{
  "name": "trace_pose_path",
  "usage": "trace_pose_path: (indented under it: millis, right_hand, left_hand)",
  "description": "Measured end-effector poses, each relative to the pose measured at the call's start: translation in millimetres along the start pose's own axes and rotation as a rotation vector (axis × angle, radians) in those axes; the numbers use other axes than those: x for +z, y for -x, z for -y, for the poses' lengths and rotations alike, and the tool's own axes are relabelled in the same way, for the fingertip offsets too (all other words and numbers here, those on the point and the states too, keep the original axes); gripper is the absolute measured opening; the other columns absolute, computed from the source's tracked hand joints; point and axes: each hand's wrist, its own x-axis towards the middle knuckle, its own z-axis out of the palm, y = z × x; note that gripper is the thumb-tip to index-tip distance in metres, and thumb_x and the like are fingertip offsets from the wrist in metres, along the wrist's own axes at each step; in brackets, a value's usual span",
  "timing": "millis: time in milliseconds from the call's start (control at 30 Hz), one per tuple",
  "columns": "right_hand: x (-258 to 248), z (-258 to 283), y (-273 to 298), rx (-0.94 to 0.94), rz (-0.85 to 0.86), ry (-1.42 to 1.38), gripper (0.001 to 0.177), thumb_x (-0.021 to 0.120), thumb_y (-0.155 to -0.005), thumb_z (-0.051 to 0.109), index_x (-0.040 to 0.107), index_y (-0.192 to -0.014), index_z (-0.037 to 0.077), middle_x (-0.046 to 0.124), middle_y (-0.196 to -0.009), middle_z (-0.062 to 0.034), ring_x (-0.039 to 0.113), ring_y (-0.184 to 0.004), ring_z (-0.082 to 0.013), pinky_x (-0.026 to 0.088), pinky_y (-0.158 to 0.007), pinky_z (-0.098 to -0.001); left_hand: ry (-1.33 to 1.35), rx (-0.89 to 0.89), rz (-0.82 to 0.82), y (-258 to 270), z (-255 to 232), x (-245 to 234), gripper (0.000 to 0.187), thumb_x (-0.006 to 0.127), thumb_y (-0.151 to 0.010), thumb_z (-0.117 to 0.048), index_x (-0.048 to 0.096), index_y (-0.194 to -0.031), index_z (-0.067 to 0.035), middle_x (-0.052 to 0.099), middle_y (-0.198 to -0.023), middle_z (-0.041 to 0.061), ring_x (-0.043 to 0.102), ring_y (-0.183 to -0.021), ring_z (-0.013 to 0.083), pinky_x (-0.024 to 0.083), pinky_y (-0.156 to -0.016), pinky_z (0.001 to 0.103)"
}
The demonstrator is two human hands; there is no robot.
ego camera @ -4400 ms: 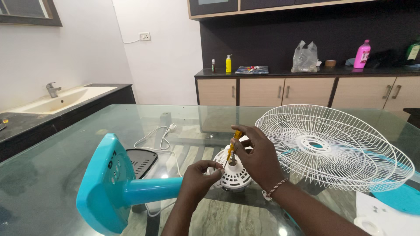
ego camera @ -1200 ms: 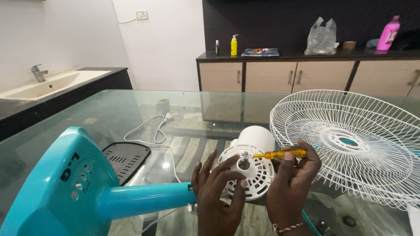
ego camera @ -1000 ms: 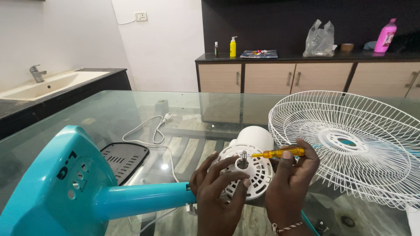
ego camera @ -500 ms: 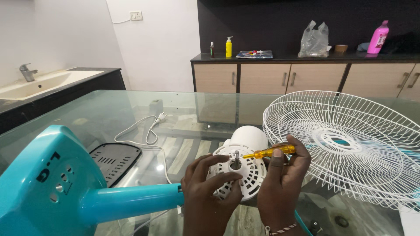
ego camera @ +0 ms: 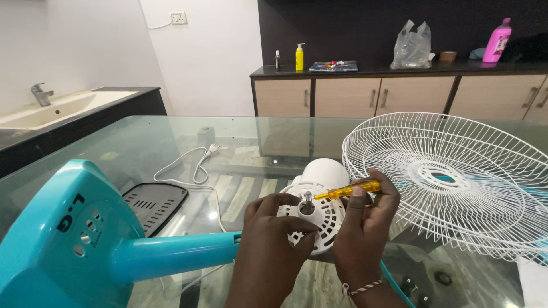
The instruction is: The person uses a yellow screwdriver to tighten screws on the white rear housing of a disassembled electric fan. The fan blades and front cage are removed and placed on the table. The person repeatedly adjusts and tightens the screws on the motor housing throughout the clip.
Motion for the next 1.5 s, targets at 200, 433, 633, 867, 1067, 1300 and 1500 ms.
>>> trace_pose_path:
  millis: [200,433,633,867,1067,1300,1500]
  right_hand:
    - [2,0,2,-0.061,0.011,0.015,0.038,0.049,-0.110,0.016,0.041,-0.144,0.001,0.058,-0.120,-0.0107,0.057,-0.104,-0.0116,0.052,-0.090,-0.0279]
    - [2,11,2,-0.124,0.060,0.036,0.040,0.047,-0.111,0.015,0.040,-0.147,0.001,0.055,-0.118,-0.0100,0.054,-0.101,-0.0117,0.051,-0.090,-0.0280]
    - [-5,26,0,-0.376,0.088,0.317,0.042,0.046,-0.113,0.012,0.039,-0.153,0.001,0.049,-0.126,-0.0144,0.055,-0.110,-0.0162,0.052,-0.092,-0.0316]
    - [-15,42,10,-0.567,0.205,0.252,0.047,0.040,-0.115,0.008,0.033,-0.162,0.003,0.045,-0.130,-0.0133,0.063,-0.117,-0.0183,0.052,-0.103,-0.0351]
    - [-23,49,18,-0.535,0.203,0.197,0.050,0.039,-0.113,0.003,0.031,-0.163,0.003,0.044,-0.126,-0.0125,0.063,-0.111,-0.0174,0.054,-0.102,-0.0341]
    - [-40,38,13,-0.525,0.251,0.319,0.043,0.042,-0.110,0.002,0.043,-0.153,0.005,0.047,-0.125,-0.0133,0.066,-0.105,-0.0170,0.056,-0.096,-0.0344]
    - [-51,21,13,-0.430,0.259,0.262,0.044,0.039,-0.108,0.002,0.042,-0.152,0.001,0.047,-0.120,-0.0131,0.064,-0.099,-0.0155,0.058,-0.089,-0.0332]
  left_hand:
    - [0.007,-0.089,-0.061,-6,6,2,0.024,0.089,-0.062,-0.018,0.090,-0.084,-0.024,0.068,-0.125,0.000,0.050,-0.122,0.0271,0.044,-0.103,0.040]
    - [0.089,-0.079,-0.062,-8,15,7,0.023,0.089,-0.062,-0.022,0.088,-0.085,-0.024,0.066,-0.119,0.001,0.058,-0.116,0.0241,0.052,-0.098,0.038]
    - [0.071,-0.063,-0.090,-7,24,14,0.022,0.090,-0.063,-0.025,0.088,-0.085,-0.025,0.066,-0.122,0.001,0.060,-0.117,0.0215,0.053,-0.095,0.039]
    - [0.069,0.007,-0.173,-17,35,25,0.024,0.092,-0.061,-0.028,0.088,-0.084,-0.024,0.057,-0.139,0.009,0.060,-0.123,0.0279,0.053,-0.098,0.040]
    - [-0.182,-0.007,-0.080,-13,40,43,0.031,0.093,-0.059,-0.029,0.082,-0.086,-0.020,0.056,-0.139,0.007,0.056,-0.121,0.0309,0.044,-0.103,0.046]
    - [-0.374,0.264,-0.195,-2,52,58,0.017,0.086,-0.058,-0.020,0.085,-0.074,-0.024,0.060,-0.131,0.003,0.051,-0.119,0.0315,0.041,-0.100,0.048]
    - [-0.346,0.216,-0.134,-9,61,59,0.011,0.086,-0.061,-0.021,0.084,-0.072,-0.023,0.059,-0.131,0.004,0.051,-0.120,0.0317,0.042,-0.102,0.046]
